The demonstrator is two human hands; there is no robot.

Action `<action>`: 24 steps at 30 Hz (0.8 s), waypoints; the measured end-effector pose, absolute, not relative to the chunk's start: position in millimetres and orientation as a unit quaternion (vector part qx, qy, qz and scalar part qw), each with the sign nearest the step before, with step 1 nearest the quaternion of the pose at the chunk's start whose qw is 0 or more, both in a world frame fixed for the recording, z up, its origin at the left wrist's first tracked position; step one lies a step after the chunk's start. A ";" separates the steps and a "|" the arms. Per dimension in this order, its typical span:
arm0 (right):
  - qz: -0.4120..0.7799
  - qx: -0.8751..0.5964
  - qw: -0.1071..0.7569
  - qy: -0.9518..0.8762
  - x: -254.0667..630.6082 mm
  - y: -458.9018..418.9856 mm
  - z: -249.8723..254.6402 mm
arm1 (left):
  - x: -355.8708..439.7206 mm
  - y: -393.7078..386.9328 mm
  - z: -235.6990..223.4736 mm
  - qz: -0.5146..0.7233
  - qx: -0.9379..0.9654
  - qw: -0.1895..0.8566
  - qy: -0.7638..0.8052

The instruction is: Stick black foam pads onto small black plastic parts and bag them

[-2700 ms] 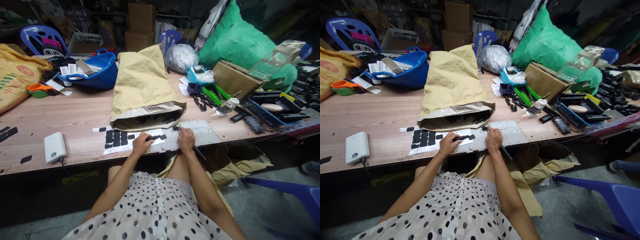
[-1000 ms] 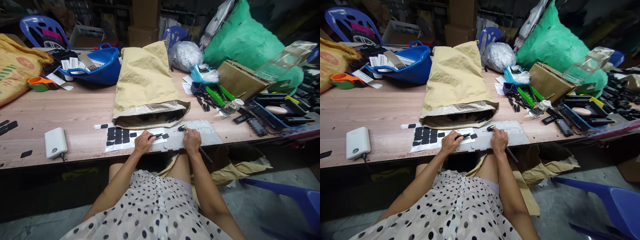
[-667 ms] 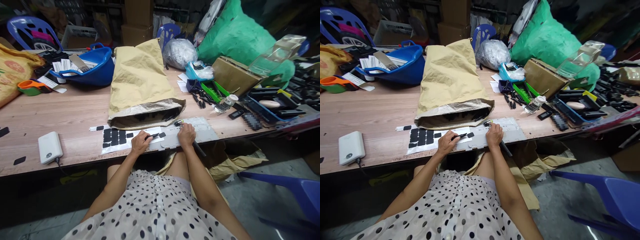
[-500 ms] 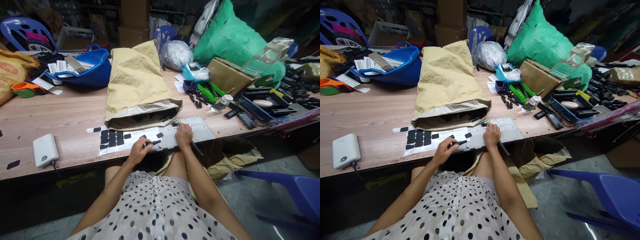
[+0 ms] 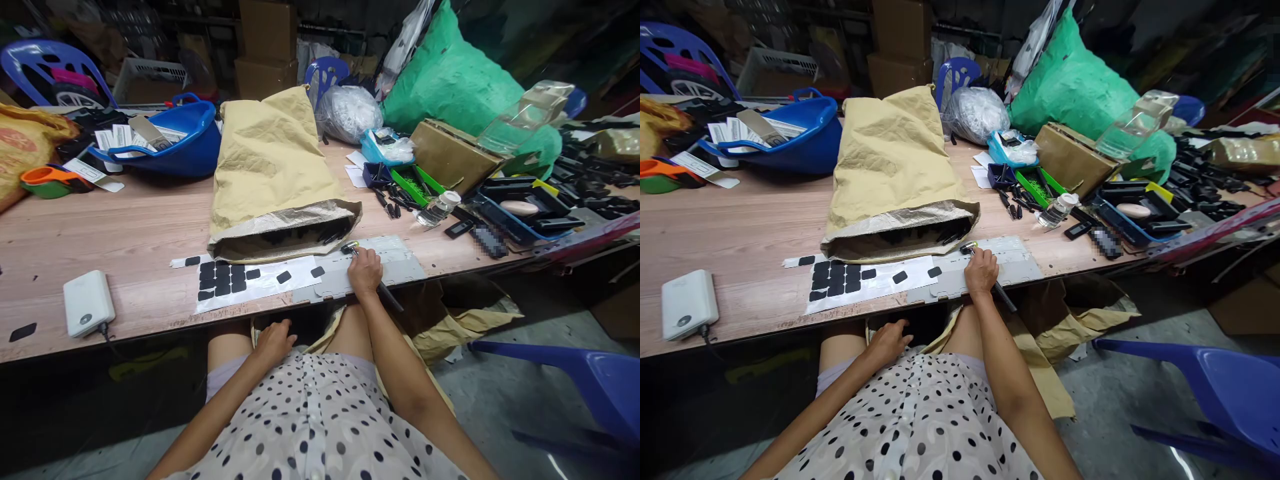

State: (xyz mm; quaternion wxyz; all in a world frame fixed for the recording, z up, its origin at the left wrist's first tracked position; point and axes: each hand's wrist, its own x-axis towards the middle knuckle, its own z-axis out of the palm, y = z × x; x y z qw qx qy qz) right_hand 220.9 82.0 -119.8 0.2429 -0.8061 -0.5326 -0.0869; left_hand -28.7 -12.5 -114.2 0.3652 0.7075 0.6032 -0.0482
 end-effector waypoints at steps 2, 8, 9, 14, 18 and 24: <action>-0.093 -0.803 0.250 -0.533 221.1 81.9 -120.9 | -23.0 -1.7 -99.4 0.028 0.720 0.399 0.567; -0.076 -0.810 0.246 -0.527 219.6 81.3 -118.7 | -1.3 83.7 -60.8 0.249 0.681 0.258 0.639; -0.074 -0.810 0.245 -0.527 219.0 81.2 -118.0 | 0.5 100.0 -58.0 0.259 0.662 0.228 0.665; -0.064 -0.810 0.246 -0.529 216.4 80.5 -116.5 | 2.8 150.0 -56.6 0.186 0.583 0.193 0.767; -0.065 -0.812 0.236 -0.530 215.6 80.2 -116.3 | 3.3 157.3 -58.8 0.156 0.580 0.187 0.778; -0.084 -0.817 0.220 -0.527 215.2 80.7 -117.2 | -3.4 145.1 -53.0 0.155 0.599 0.181 0.764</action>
